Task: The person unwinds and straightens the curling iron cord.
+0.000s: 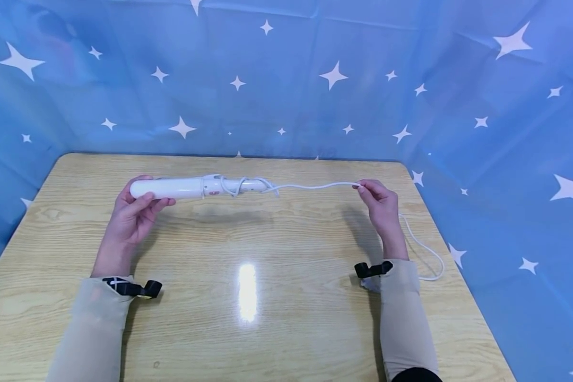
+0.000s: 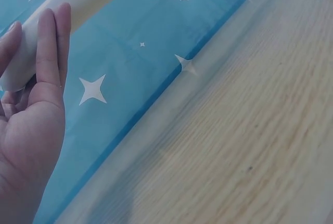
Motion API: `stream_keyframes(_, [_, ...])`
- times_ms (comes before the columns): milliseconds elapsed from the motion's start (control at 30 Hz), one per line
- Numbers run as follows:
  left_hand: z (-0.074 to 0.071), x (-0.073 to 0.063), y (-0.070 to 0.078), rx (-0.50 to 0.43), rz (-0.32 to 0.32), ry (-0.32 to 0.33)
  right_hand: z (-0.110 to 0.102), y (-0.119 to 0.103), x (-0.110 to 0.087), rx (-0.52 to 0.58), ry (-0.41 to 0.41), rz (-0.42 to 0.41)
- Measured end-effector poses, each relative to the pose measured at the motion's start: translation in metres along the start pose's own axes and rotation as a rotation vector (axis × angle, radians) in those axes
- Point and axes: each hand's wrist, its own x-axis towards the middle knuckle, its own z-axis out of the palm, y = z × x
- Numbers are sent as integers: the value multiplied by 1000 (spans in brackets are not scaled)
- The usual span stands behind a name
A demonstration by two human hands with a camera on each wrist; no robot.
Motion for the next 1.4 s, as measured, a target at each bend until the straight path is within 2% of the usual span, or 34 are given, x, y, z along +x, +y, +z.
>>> stream_keyframes(167, [2, 4, 1, 10, 8, -3, -1, 1, 1, -11, -2, -9])
stream_keyframes(233, [3, 5, 1, 20, 16, 2, 1, -9, 1, -36, -25, 7])
stream_keyframes(400, [4, 6, 3, -28, 13, -6, 9, -34, -4, -143, -179, 78])
stream_keyframes(533, [4, 6, 3, -29, 5, -7, 12, -27, -6, -206, -312, 130])
stream_keyframes(633, [4, 6, 4, -13, 2, -5, 14, -13, -5, -195, -362, 148])
stream_keyframes(733, [5, 6, 4, -9, -7, -7, 16, 0, -3, -194, -362, 142])
stream_keyframes(833, [5, 6, 4, -15, -13, -7, 20, 0, -1, -182, -348, 109])
stream_keyframes(1000, [4, 5, 6, -31, -16, -14, 30, -13, 1, -124, -349, 68])
stream_keyframes(1167, [4, 5, 5, 16, -21, 0, 46, -31, 0, -94, -366, 50])
stream_keyframes(1400, [4, 5, 4, 7, -25, -12, 72, -50, -1, -176, -434, 0])
